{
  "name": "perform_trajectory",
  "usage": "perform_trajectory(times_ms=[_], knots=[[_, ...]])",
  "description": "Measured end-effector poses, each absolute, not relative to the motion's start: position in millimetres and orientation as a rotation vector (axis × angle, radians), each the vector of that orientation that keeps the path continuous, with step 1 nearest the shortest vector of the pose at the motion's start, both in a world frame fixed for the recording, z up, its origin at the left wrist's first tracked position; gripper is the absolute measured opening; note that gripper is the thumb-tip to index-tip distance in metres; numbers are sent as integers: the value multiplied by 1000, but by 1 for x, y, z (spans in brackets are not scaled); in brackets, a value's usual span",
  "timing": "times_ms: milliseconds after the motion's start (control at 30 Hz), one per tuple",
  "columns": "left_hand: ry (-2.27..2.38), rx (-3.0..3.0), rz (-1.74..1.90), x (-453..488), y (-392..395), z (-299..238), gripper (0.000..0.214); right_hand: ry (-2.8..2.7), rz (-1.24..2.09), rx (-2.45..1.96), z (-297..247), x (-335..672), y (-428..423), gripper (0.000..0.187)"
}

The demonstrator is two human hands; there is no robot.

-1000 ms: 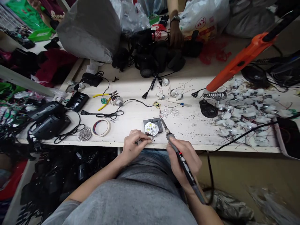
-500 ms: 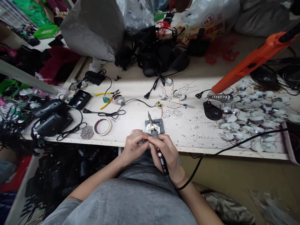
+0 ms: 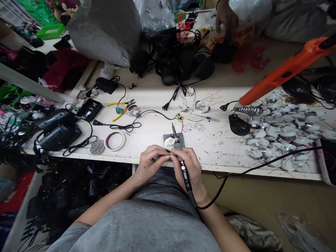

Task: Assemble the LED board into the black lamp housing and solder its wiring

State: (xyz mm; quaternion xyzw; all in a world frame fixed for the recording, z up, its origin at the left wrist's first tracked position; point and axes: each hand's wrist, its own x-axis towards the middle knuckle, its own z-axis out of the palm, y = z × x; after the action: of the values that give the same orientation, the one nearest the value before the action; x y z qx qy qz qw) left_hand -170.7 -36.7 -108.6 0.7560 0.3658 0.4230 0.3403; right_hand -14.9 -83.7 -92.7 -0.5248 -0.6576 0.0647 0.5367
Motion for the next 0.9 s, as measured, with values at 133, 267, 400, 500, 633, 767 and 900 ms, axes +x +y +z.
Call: perform_trajectory(times_ms=[133, 267, 400, 500, 633, 767, 900], knots=[[1116, 1970, 1149, -170, -43, -108, 12, -1566, 135, -1271, -87, -7, -88, 31], [1289, 2073, 1204, -166, -45, -111, 10, -1563, 215, -1249, -73, 8, -107, 28], [1328, 2120, 1268, -160, -42, -114, 12, -1593, 217, -1237, -62, 19, -132, 33], [1300, 2125, 1294, -157, -41, -116, 12, -1671, 174, -1275, -58, 22, -143, 29], [1285, 2133, 1289, -156, -41, -117, 12, -1718, 209, -1325, -58, 20, -142, 23], [1302, 2169, 1261, -157, -40, -116, 13, -1711, 231, -1307, -63, 15, -134, 23], [1291, 2195, 1270, -157, -39, -116, 13, -1718, 245, -1282, -68, 13, -130, 25]])
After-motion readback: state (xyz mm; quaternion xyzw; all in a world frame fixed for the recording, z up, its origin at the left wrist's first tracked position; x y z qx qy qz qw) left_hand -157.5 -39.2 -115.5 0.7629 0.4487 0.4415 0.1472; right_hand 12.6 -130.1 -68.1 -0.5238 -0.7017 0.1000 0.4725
